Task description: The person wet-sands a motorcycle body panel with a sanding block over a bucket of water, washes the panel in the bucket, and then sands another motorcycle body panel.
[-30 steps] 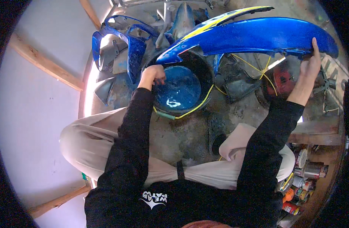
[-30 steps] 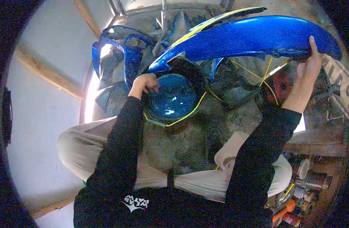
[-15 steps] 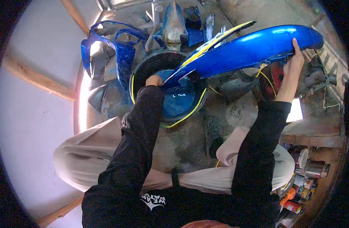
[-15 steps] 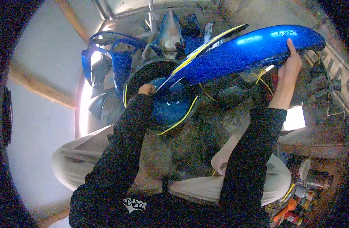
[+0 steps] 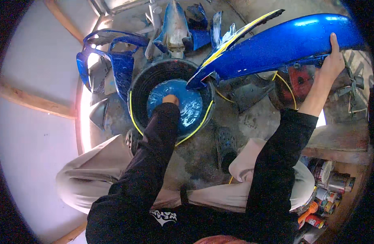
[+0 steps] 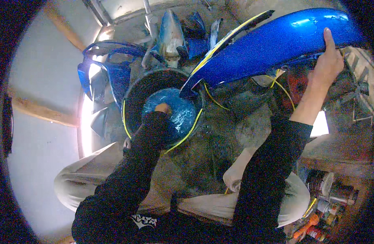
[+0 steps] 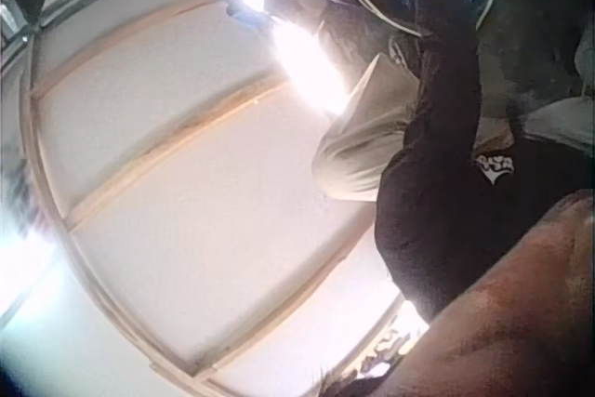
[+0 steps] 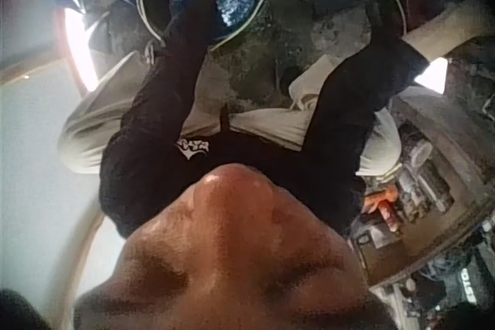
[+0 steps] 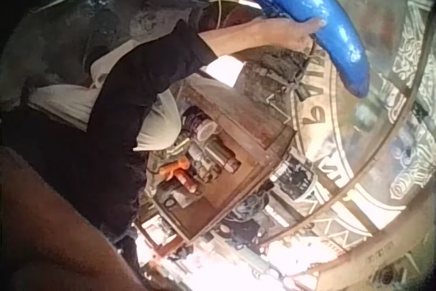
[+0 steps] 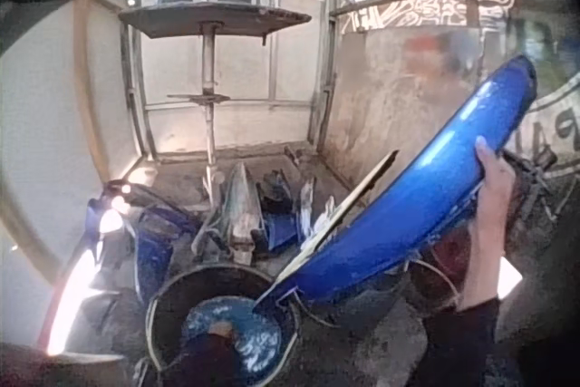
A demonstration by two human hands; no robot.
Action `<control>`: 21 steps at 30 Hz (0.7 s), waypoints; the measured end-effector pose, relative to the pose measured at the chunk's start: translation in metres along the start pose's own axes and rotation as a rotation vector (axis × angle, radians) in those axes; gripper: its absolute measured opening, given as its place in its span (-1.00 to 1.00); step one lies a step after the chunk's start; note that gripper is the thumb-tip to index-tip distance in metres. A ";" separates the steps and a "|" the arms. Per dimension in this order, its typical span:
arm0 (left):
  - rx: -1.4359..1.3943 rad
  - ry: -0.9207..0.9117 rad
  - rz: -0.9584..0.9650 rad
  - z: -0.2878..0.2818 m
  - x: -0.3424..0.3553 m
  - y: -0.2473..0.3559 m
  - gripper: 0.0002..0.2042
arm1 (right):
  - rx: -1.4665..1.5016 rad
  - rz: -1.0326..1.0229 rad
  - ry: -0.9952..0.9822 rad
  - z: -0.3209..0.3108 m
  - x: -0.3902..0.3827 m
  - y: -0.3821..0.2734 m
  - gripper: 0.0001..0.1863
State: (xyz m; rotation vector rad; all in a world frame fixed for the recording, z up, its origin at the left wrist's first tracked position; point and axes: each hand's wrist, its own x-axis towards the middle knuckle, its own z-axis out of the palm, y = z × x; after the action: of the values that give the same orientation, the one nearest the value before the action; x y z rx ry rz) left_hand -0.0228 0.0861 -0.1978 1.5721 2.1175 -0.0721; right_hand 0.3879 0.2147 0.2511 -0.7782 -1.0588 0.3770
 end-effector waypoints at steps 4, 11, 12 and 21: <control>0.059 0.076 0.070 0.035 0.018 0.000 -0.74 | -0.035 -0.061 -0.021 0.004 -0.015 0.004 -0.62; 0.006 0.015 -0.039 0.036 0.003 -0.009 -0.76 | 0.005 0.017 -0.084 0.002 -0.022 0.012 -0.73; 0.037 -0.014 -0.090 0.032 -0.003 -0.009 -0.76 | -0.074 0.039 -0.048 0.002 -0.023 0.014 -0.75; -0.071 0.027 -0.135 0.008 -0.033 -0.004 -0.77 | 0.011 0.164 -0.153 0.011 -0.043 0.020 -0.81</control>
State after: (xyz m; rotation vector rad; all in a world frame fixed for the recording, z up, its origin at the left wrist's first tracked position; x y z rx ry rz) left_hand -0.0167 0.0528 -0.1920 1.3965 2.2203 -0.0215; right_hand 0.3600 0.2059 0.2119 -0.8391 -1.1370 0.5894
